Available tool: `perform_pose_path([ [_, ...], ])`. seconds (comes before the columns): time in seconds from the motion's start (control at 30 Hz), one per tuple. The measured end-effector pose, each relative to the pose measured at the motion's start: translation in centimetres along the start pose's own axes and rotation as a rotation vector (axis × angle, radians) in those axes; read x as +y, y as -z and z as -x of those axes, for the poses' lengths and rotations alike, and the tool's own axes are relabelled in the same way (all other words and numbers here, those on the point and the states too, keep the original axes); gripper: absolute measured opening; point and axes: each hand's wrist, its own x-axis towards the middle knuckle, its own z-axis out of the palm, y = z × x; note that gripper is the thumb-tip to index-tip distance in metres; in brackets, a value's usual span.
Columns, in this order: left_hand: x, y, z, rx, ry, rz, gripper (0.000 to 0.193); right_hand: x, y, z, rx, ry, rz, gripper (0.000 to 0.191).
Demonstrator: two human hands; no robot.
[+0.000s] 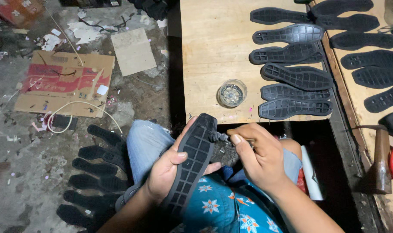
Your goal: The person repeatedly picks up black shoe soles from a wooden table, dips a small cloth into a container of glue, and rubs the glue onto the sole surface. Finished soles are placed back on the table. The person wears flip-flops and works in a cluttered workshop.
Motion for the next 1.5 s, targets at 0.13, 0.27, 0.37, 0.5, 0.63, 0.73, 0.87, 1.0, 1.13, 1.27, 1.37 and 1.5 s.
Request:
perform_pose_path([
  [0.13, 0.1, 0.2, -0.3, -0.107, 0.061, 0.077, 0.082, 0.4, 0.1, -1.3, 0.08, -0.046, 0.023, 0.012],
  [0.27, 0.2, 0.4, -0.3, -0.102, 0.061, -0.004, 0.084, 0.6, 0.1, -1.7, 0.101, 0.033, 0.01, 0.012],
  [0.37, 0.3, 0.7, 0.0, -0.084, 0.004, -0.021, 0.082, 1.4, -0.1, -1.3, 0.068, -0.072, 0.053, 0.012],
  [0.5, 0.6, 1.5, 0.1, -0.125, -0.099, 0.149, 0.074, 4.5, 0.1, -1.6, 0.086, -0.097, 0.097, 0.014],
  [0.63, 0.2, 2.5, 0.6, 0.154, -0.176, 0.078, 0.075, 9.7, 0.0, -3.7, 0.139, -0.109, 0.146, 0.017],
  [0.73, -0.8, 3.3, 1.7, 0.371, -0.181, -0.184, 0.077, 13.9, -0.6, -4.9, 0.128, -0.164, 0.215, 0.016],
  [0.87, -1.7, 4.3, 3.6, 0.158, -0.161, 0.008, 0.083, 18.2, -1.7, -5.1, 0.122, 0.084, 0.42, 0.015],
  [1.0, -1.4, 4.3, 4.8, 0.312, -0.055, -0.17, 0.095, 19.7, -2.7, -5.5, 0.136, 0.131, 0.546, 0.016],
  [1.13, -0.8, 3.4, 5.1, 0.151, -0.132, -0.03, 0.09, 19.2, -3.0, -5.4, 0.136, 0.092, 0.635, 0.017],
  [1.27, -0.2, 3.4, 4.0, 0.083, -0.121, 0.116, 0.084, 18.5, -2.2, -4.8, 0.187, 0.084, 0.665, 0.017],
  [1.37, 0.3, 3.3, 3.1, -0.046, -0.087, 0.227, 0.08, 17.8, -1.3, -4.5, 0.212, 0.025, 0.635, 0.016],
  [1.5, 0.8, 2.3, 1.8, 0.157, -0.024, 0.191, 0.083, 15.3, -0.6, -3.7, 0.335, -0.545, -0.319, 0.022],
])
